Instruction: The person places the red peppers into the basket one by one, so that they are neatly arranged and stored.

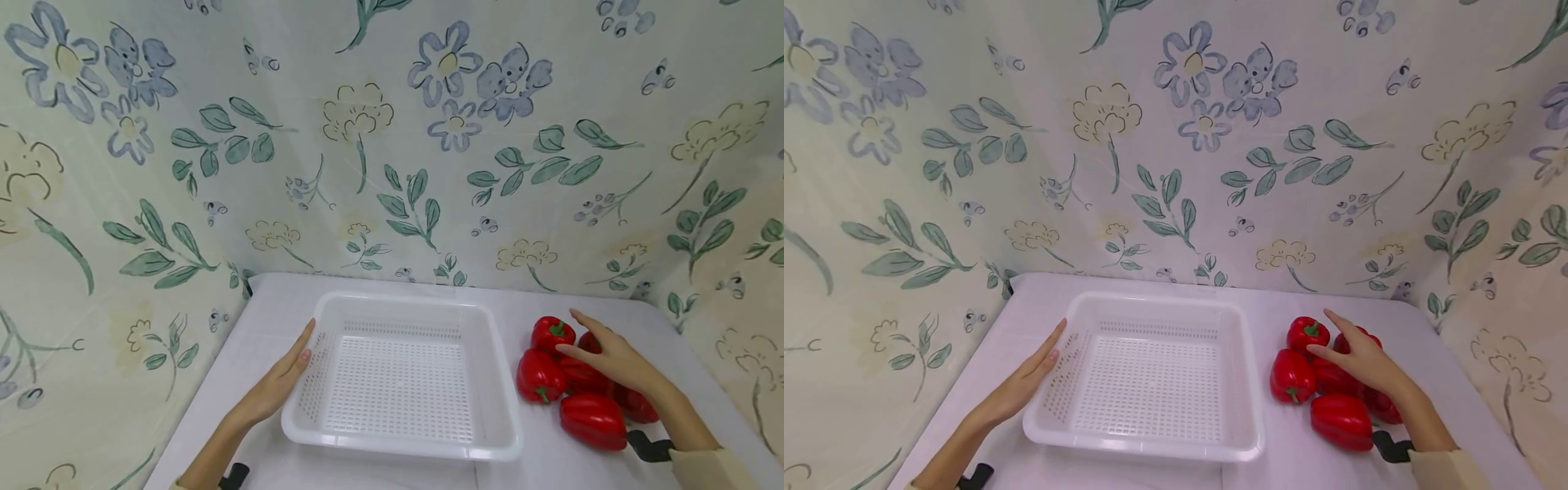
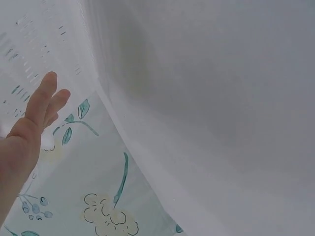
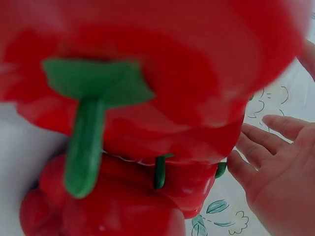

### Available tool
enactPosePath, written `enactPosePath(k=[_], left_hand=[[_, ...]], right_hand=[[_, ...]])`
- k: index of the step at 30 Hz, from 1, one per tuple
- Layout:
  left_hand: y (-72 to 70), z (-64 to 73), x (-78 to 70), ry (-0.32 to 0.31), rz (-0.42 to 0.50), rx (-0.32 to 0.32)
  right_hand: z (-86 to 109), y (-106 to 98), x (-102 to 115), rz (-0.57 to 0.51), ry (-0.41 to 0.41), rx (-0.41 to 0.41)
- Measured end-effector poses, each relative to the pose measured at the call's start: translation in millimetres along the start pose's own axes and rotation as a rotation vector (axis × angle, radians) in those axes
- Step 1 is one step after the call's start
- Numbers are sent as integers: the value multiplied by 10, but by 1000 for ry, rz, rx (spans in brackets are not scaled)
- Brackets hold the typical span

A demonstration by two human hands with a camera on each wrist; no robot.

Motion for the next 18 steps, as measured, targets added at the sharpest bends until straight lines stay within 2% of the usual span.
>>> enactPosePath(k=[11,18], left_hand=[[-8,-6,19,-7,4,2],[-4,-3,6,-6,12,0]], right_hand=[[-116,40,99,74,16,19],[-180,98,177,100,-9,13]])
Point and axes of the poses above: each hand's wrist, its own z-axis away from the middle knuckle, its own y-axis out of the palm, x = y × z, the point moved 7 cm from there along -z, towards the middle knuckle, and after that the axes turned 8 degrees about y, right-handed, at the moved point
